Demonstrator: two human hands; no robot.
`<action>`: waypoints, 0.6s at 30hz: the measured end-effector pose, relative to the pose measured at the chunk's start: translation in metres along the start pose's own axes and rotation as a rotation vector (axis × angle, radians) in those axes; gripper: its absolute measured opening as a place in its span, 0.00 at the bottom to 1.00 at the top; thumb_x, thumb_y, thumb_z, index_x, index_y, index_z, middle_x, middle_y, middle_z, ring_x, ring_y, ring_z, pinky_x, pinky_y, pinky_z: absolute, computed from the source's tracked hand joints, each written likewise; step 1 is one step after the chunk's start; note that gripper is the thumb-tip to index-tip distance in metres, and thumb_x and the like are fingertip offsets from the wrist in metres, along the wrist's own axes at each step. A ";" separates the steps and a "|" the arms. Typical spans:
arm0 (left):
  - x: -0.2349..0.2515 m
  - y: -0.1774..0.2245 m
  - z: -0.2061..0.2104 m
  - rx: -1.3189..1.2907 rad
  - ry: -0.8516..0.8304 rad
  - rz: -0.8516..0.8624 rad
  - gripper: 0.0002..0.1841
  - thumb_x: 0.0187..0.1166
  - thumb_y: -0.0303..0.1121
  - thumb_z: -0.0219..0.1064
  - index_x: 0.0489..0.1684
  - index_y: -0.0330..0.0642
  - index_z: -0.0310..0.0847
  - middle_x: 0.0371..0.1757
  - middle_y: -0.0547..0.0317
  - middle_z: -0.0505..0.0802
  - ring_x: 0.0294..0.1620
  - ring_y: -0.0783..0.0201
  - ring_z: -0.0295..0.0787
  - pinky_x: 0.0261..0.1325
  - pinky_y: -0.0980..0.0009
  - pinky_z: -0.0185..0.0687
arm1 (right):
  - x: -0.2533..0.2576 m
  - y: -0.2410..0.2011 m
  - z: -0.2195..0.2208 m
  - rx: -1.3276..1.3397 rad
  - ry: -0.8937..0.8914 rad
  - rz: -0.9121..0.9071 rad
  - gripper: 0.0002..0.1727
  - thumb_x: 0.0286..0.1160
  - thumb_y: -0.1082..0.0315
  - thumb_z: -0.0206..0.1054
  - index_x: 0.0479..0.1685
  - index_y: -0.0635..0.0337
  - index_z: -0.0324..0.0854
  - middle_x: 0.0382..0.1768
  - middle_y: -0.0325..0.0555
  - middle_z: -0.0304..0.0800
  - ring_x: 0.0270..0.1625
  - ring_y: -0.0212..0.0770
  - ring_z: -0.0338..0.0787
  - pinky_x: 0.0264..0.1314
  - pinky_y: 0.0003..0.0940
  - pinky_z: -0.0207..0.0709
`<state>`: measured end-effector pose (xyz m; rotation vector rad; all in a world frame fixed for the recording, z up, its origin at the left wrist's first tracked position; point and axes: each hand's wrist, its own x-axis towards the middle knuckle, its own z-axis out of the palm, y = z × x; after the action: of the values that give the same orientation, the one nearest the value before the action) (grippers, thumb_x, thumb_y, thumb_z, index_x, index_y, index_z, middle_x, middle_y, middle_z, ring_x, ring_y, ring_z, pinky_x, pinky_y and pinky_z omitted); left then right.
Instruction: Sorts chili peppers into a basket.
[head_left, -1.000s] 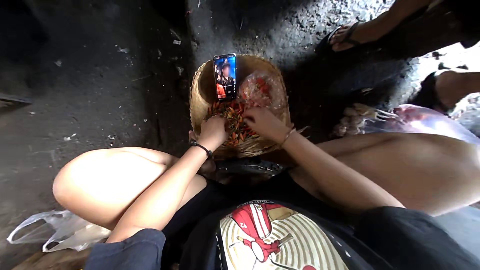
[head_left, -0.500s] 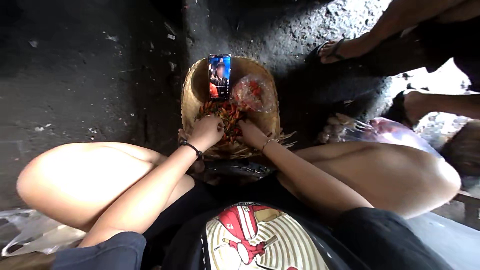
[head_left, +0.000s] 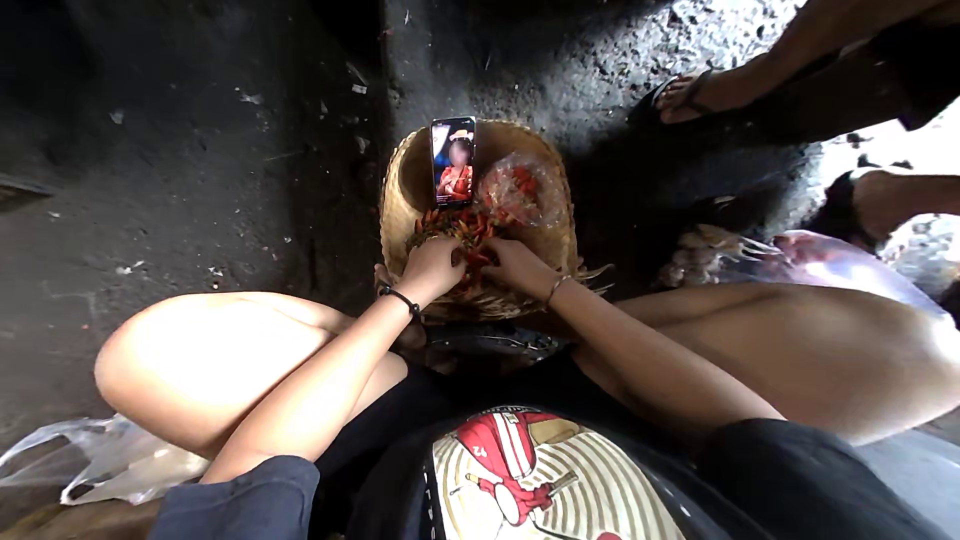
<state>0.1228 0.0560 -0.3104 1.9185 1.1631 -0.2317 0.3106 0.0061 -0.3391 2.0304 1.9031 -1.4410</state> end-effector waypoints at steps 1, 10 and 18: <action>0.001 0.000 0.001 -0.013 0.021 -0.002 0.20 0.84 0.37 0.66 0.72 0.41 0.82 0.70 0.42 0.87 0.73 0.43 0.83 0.75 0.39 0.74 | -0.002 -0.002 -0.002 0.016 0.013 -0.023 0.19 0.79 0.69 0.70 0.67 0.65 0.81 0.57 0.65 0.89 0.62 0.64 0.89 0.68 0.64 0.79; 0.001 0.002 -0.002 -0.173 -0.032 0.038 0.20 0.88 0.37 0.64 0.74 0.39 0.79 0.70 0.42 0.88 0.75 0.46 0.83 0.79 0.43 0.73 | -0.009 -0.010 -0.007 0.116 0.057 -0.107 0.16 0.82 0.70 0.66 0.63 0.68 0.84 0.60 0.65 0.88 0.67 0.59 0.87 0.75 0.57 0.75; 0.001 0.000 -0.003 -0.230 0.040 0.039 0.13 0.86 0.32 0.66 0.62 0.37 0.87 0.60 0.45 0.93 0.66 0.50 0.89 0.75 0.49 0.78 | -0.013 -0.010 -0.002 0.334 0.165 -0.153 0.16 0.77 0.71 0.73 0.61 0.65 0.83 0.54 0.58 0.91 0.53 0.50 0.93 0.61 0.49 0.86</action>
<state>0.1232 0.0587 -0.3092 1.7478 1.1261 -0.0362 0.3063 -0.0004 -0.3246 2.2480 2.0370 -1.7868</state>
